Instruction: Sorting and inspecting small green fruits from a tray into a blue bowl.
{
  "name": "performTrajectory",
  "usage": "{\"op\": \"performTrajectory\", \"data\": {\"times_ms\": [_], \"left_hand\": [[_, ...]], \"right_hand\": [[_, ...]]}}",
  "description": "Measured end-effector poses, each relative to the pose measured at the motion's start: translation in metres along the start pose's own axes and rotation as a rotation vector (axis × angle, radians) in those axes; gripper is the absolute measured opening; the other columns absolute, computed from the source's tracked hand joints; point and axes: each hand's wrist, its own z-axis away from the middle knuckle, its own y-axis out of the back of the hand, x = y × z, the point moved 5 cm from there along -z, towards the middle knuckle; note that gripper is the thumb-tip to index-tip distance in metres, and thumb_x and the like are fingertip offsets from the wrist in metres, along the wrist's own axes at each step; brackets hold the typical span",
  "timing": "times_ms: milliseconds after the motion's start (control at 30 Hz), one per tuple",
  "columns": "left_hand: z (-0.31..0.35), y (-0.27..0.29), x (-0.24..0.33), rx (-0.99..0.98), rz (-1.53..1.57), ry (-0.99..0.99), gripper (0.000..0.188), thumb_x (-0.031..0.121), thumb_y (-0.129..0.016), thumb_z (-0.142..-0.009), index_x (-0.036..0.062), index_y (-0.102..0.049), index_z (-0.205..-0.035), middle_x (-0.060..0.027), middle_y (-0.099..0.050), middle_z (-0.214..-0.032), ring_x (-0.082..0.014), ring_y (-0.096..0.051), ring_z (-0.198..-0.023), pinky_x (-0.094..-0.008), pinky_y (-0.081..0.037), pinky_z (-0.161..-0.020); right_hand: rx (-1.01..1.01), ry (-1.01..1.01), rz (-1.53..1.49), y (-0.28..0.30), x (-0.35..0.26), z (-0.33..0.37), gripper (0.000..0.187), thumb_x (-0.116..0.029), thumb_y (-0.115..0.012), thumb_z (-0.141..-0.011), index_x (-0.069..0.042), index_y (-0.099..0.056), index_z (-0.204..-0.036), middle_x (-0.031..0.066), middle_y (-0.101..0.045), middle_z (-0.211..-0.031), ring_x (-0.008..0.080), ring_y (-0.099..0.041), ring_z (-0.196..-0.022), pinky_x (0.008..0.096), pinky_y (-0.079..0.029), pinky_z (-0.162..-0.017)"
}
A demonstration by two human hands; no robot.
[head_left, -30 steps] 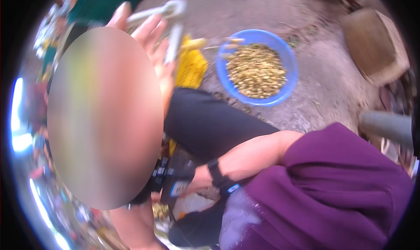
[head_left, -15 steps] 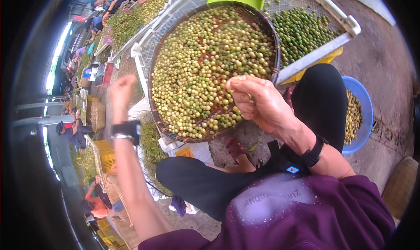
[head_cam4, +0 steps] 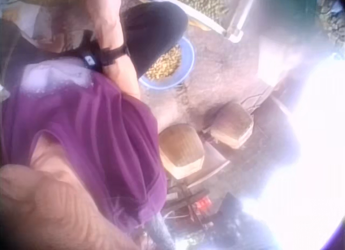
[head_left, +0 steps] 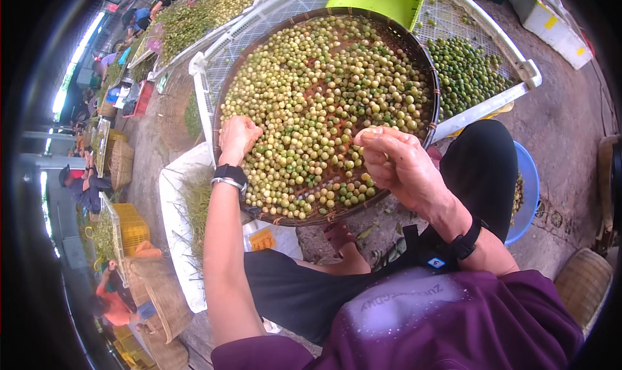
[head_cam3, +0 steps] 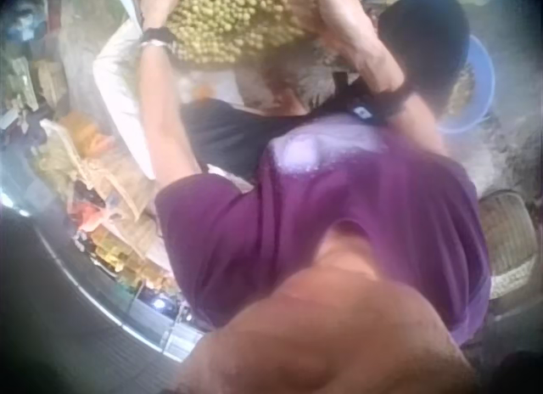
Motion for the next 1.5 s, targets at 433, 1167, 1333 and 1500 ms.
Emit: {"op": "performTrajectory", "data": {"times_ms": [433,1167,1333,1500], "left_hand": [[0.004,0.087,-0.075,0.552,-0.221,-0.171,0.026,0.007,-0.062,-0.072,0.0022,-0.067,-0.097,-0.0168,-0.065,-0.092,-0.0296,-0.061,-0.088,-0.0367,-0.047,-0.082],[-0.089,0.027,-0.048,0.122,0.469,-0.074,0.02,0.011,-0.067,-0.076,0.0035,-0.07,-0.094,-0.0126,-0.069,-0.081,-0.0202,-0.066,-0.071,-0.0313,-0.05,-0.068],[-0.091,0.014,-0.026,0.043,0.2,-0.205,0.024,0.012,-0.069,-0.076,0.0023,-0.069,-0.098,-0.0152,-0.068,-0.079,-0.0224,-0.065,-0.073,-0.0329,-0.05,-0.07],[-0.09,0.008,-0.04,-0.055,0.656,0.083,0.016,0.015,-0.067,-0.079,0.0008,-0.068,-0.085,-0.0018,-0.063,-0.068,-0.0067,-0.055,-0.055,-0.0203,-0.044,-0.048]], "right_hand": [[0.027,-0.085,0.023,-0.005,0.0,0.009,0.014,-0.018,-0.054,-0.092,-0.004,-0.058,-0.094,-0.0087,-0.033,-0.06,0.002,-0.027,-0.049,0.0193,-0.02,-0.043],[0.037,-0.105,-0.037,-0.002,0.005,0.002,0.013,-0.014,-0.052,-0.093,-0.003,-0.059,-0.093,-0.0079,-0.036,-0.06,0.0019,-0.029,-0.049,0.0183,-0.022,-0.043],[0.041,-0.111,0.008,-0.005,0.005,0.001,0.013,-0.015,-0.052,-0.093,-0.003,-0.059,-0.094,-0.0078,-0.036,-0.06,0.002,-0.029,-0.049,0.0186,-0.022,-0.043],[0.067,-0.117,0.002,0.0,0.006,0.0,0.014,-0.015,-0.052,-0.093,-0.002,-0.058,-0.093,-0.0076,-0.036,-0.06,0.0022,-0.028,-0.048,0.0195,-0.021,-0.043]]}}
